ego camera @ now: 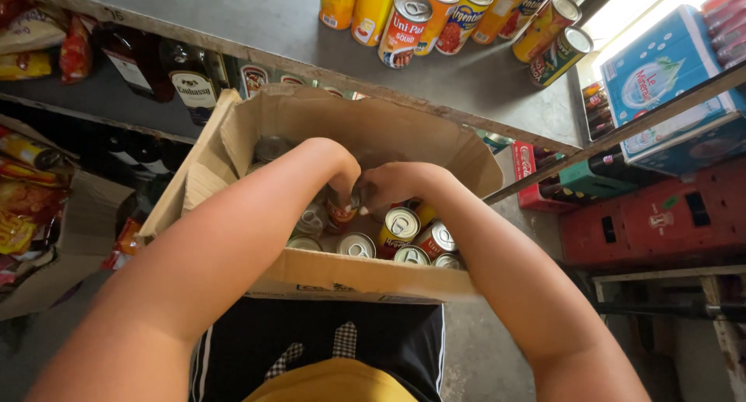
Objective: Organizes various canned food items from a cardboard box onto a store shelf.
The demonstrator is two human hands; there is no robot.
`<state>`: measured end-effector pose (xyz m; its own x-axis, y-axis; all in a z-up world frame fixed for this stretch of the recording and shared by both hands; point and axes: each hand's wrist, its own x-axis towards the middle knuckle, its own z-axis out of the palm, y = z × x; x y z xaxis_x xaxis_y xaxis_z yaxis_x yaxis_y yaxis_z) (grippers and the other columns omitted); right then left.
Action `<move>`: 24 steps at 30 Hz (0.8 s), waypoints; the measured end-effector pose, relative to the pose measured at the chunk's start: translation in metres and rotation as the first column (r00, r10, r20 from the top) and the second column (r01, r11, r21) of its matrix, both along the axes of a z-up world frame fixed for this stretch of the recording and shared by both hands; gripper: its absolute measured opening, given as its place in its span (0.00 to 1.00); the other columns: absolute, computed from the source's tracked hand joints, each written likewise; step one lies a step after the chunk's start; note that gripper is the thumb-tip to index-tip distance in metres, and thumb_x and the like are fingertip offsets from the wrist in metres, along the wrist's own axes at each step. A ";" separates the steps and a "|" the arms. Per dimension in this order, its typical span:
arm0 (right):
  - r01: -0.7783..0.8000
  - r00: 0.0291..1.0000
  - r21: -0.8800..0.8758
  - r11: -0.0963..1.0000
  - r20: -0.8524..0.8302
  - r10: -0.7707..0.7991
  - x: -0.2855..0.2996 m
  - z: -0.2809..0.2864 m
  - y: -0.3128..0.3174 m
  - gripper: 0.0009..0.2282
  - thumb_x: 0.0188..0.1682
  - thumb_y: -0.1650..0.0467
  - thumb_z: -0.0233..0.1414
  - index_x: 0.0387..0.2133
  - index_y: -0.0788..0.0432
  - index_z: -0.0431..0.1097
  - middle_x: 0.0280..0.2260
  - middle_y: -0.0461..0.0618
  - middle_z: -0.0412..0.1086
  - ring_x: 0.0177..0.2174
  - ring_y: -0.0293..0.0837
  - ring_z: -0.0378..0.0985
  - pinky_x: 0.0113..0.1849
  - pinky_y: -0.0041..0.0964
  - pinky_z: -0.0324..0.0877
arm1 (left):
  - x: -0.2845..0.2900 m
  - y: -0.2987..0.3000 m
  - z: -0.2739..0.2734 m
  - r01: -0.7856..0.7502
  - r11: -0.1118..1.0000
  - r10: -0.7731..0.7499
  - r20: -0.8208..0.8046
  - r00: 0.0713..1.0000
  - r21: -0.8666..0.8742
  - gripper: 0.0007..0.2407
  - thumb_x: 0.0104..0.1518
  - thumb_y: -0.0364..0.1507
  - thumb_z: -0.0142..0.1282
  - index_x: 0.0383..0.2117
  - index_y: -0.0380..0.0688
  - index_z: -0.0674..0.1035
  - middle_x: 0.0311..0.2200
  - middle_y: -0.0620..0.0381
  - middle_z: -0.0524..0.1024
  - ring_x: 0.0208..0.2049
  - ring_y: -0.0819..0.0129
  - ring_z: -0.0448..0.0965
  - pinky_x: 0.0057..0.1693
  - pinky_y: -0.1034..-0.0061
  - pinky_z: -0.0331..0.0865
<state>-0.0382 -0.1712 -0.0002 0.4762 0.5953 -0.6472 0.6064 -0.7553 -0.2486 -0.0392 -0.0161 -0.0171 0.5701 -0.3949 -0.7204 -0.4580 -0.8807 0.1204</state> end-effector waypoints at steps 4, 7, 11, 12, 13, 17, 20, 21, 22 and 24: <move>-0.250 0.967 -0.038 0.968 0.044 0.251 0.006 -0.029 0.000 0.30 0.38 0.53 0.60 0.55 0.48 0.70 0.47 0.50 0.78 0.51 0.53 0.75 0.55 0.54 0.60 | 0.007 -0.002 -0.022 0.043 0.999 -0.043 0.022 0.999 -0.007 0.26 0.46 0.45 0.68 0.51 0.48 0.83 0.51 0.51 0.82 0.49 0.55 0.82 0.54 0.62 0.75; -0.292 0.953 -0.035 0.956 0.076 0.294 0.001 -0.034 0.002 0.31 0.37 0.49 0.60 0.54 0.46 0.72 0.48 0.49 0.77 0.51 0.53 0.75 0.58 0.58 0.54 | -0.002 -0.003 -0.016 0.037 0.999 -0.039 0.050 0.998 0.036 0.28 0.42 0.48 0.71 0.51 0.50 0.84 0.52 0.53 0.82 0.51 0.57 0.81 0.57 0.62 0.73; -0.103 0.982 -0.045 0.994 0.154 0.109 -0.014 -0.023 0.010 0.32 0.41 0.43 0.54 0.53 0.47 0.72 0.47 0.50 0.76 0.53 0.59 0.68 0.57 0.63 0.57 | -0.005 -0.001 -0.008 0.027 1.000 -0.028 0.131 0.991 0.012 0.26 0.42 0.45 0.72 0.49 0.50 0.84 0.50 0.53 0.82 0.51 0.57 0.81 0.56 0.61 0.74; 0.001 0.983 -0.101 0.995 0.181 0.018 -0.021 -0.017 0.014 0.31 0.38 0.43 0.54 0.51 0.45 0.74 0.49 0.47 0.74 0.56 0.63 0.59 0.52 0.64 0.63 | -0.006 0.000 -0.006 0.024 1.000 -0.024 0.165 0.986 0.003 0.25 0.42 0.44 0.72 0.49 0.50 0.84 0.50 0.53 0.82 0.51 0.57 0.81 0.56 0.61 0.74; 0.000 0.983 -0.101 0.995 0.181 0.019 -0.017 -0.018 0.013 0.31 0.38 0.43 0.54 0.51 0.45 0.74 0.49 0.47 0.74 0.56 0.63 0.59 0.52 0.64 0.63 | -0.007 0.001 -0.005 0.023 1.000 -0.023 0.165 0.986 0.003 0.25 0.42 0.44 0.72 0.49 0.50 0.84 0.50 0.53 0.82 0.51 0.57 0.81 0.56 0.61 0.74; -0.041 0.985 0.094 0.995 0.172 0.024 0.022 -0.055 -0.006 0.26 0.43 0.48 0.55 0.48 0.50 0.76 0.46 0.56 0.76 0.48 0.59 0.76 0.51 0.54 0.69 | -0.005 0.002 0.003 0.016 1.000 -0.009 0.272 0.962 -0.024 0.23 0.43 0.40 0.73 0.47 0.50 0.84 0.48 0.54 0.82 0.51 0.57 0.82 0.56 0.60 0.74; -0.056 0.990 0.285 0.957 0.142 0.015 0.030 -0.051 -0.011 0.27 0.42 0.52 0.58 0.50 0.57 0.70 0.44 0.59 0.77 0.45 0.58 0.80 0.47 0.48 0.73 | 0.014 0.008 -0.014 0.021 0.997 0.015 0.427 0.904 -0.078 0.15 0.49 0.36 0.67 0.44 0.51 0.86 0.46 0.53 0.83 0.50 0.56 0.83 0.55 0.57 0.74; -0.015 0.992 0.328 0.945 0.124 -0.027 0.025 -0.039 -0.010 0.33 0.39 0.53 0.63 0.51 0.63 0.64 0.42 0.61 0.77 0.44 0.58 0.81 0.46 0.47 0.74 | 0.023 0.010 -0.024 0.028 0.992 0.044 0.538 0.842 -0.125 0.10 0.54 0.33 0.62 0.41 0.51 0.88 0.46 0.52 0.84 0.49 0.55 0.83 0.54 0.56 0.73; -0.015 0.991 0.328 0.944 0.129 -0.029 0.024 -0.043 -0.009 0.33 0.39 0.53 0.63 0.51 0.63 0.64 0.42 0.61 0.77 0.44 0.58 0.81 0.46 0.47 0.74 | 0.024 0.010 -0.028 0.031 0.992 0.042 0.542 0.839 -0.124 0.10 0.54 0.33 0.62 0.41 0.51 0.88 0.46 0.52 0.84 0.49 0.55 0.83 0.54 0.56 0.73; -0.205 0.967 0.319 0.925 0.215 0.140 0.022 -0.050 -0.007 0.32 0.36 0.55 0.65 0.51 0.61 0.69 0.45 0.65 0.75 0.46 0.60 0.77 0.48 0.49 0.71 | 0.026 0.009 -0.034 0.026 0.993 0.036 0.492 0.870 -0.118 0.14 0.52 0.34 0.65 0.44 0.48 0.86 0.47 0.50 0.82 0.49 0.55 0.83 0.51 0.60 0.76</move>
<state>-0.0161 -0.1779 -0.0499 0.4377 0.8457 -0.3052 0.7793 -0.5262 -0.3403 -0.0134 -0.0073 -0.0516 0.8406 -0.4550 -0.2940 -0.4807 -0.8767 -0.0178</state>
